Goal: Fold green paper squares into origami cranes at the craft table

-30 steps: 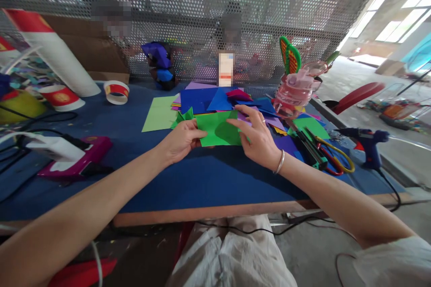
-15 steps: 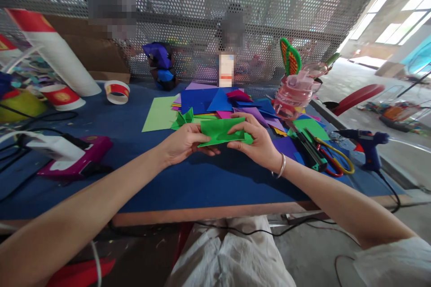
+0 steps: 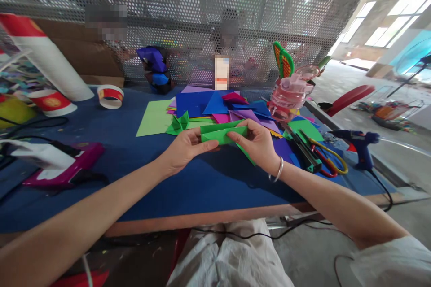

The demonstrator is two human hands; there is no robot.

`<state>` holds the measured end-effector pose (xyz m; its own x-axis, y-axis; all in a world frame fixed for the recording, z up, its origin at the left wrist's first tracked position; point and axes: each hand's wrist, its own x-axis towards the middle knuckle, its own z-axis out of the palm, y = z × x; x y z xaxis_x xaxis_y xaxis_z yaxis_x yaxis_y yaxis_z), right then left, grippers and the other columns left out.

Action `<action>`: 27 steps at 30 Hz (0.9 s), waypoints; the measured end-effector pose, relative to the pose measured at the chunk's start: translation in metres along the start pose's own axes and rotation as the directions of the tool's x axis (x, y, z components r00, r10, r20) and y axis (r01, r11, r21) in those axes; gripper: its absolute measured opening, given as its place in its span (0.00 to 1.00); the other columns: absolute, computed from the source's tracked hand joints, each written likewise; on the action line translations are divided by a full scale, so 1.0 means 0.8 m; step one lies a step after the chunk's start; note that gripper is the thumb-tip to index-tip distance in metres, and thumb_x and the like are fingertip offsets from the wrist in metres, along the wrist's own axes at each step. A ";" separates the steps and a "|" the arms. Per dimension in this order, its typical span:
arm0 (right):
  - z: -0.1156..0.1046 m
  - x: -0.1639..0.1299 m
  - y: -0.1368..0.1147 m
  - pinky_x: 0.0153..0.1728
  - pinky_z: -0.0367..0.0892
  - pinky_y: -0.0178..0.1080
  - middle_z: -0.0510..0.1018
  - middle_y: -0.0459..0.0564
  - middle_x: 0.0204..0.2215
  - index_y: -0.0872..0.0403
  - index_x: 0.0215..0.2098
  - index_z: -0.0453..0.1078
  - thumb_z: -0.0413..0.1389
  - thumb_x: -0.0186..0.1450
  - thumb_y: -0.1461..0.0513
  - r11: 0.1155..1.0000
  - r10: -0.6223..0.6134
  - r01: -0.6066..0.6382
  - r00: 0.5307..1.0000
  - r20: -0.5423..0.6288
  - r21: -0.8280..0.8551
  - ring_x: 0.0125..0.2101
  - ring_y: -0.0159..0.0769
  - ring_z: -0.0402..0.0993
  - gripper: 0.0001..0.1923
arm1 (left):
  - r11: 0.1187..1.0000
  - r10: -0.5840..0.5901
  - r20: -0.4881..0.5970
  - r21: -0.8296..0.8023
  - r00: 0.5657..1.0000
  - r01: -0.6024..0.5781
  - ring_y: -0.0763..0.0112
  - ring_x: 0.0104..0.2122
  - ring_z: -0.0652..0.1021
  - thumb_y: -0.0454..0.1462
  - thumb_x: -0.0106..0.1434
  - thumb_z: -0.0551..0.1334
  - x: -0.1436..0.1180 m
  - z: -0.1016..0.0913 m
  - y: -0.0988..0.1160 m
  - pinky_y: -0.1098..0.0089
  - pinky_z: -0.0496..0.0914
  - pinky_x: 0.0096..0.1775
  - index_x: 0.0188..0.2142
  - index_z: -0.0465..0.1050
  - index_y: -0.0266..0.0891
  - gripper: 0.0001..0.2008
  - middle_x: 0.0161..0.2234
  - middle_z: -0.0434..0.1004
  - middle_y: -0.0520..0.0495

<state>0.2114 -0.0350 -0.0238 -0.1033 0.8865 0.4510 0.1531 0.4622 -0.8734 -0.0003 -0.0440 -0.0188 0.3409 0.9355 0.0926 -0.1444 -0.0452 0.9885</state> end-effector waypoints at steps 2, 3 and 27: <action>0.001 -0.001 -0.001 0.27 0.64 0.36 0.72 0.42 0.25 0.51 0.32 0.70 0.67 0.58 0.49 1.000 -0.010 0.010 1.000 0.002 -0.014 0.25 0.30 0.64 0.17 | 0.999 0.026 -0.010 0.025 1.000 -0.026 0.59 0.41 0.84 0.48 0.49 0.80 0.000 0.001 0.000 0.58 0.78 0.50 0.40 0.84 0.39 0.22 0.41 0.87 0.45; 0.002 -0.002 -0.001 0.26 0.63 0.36 0.72 0.42 0.25 0.51 0.32 0.69 0.67 0.58 0.50 1.000 -0.019 0.018 1.000 -0.003 -0.020 0.25 0.30 0.64 0.16 | 0.999 0.036 -0.011 0.032 0.999 -0.035 0.60 0.40 0.84 0.48 0.49 0.79 0.000 0.001 0.001 0.60 0.79 0.49 0.39 0.84 0.40 0.22 0.40 0.87 0.45; 0.006 0.001 -0.011 0.25 0.58 0.33 0.66 0.39 0.20 0.53 0.24 0.69 0.72 0.51 0.46 0.979 0.102 -0.119 0.989 0.107 0.168 0.22 0.26 0.57 0.24 | 0.999 0.045 0.006 0.009 0.999 -0.045 0.68 0.33 0.83 0.45 0.50 0.79 0.004 -0.005 0.001 0.68 0.79 0.42 0.34 0.86 0.41 0.15 0.35 0.87 0.47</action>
<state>0.2052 -0.0383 -0.0167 -0.1917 0.9216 0.3374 -0.0034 0.3432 -0.9393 -0.0028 -0.0393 -0.0185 0.3400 0.9303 0.1379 -0.1510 -0.0908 0.9844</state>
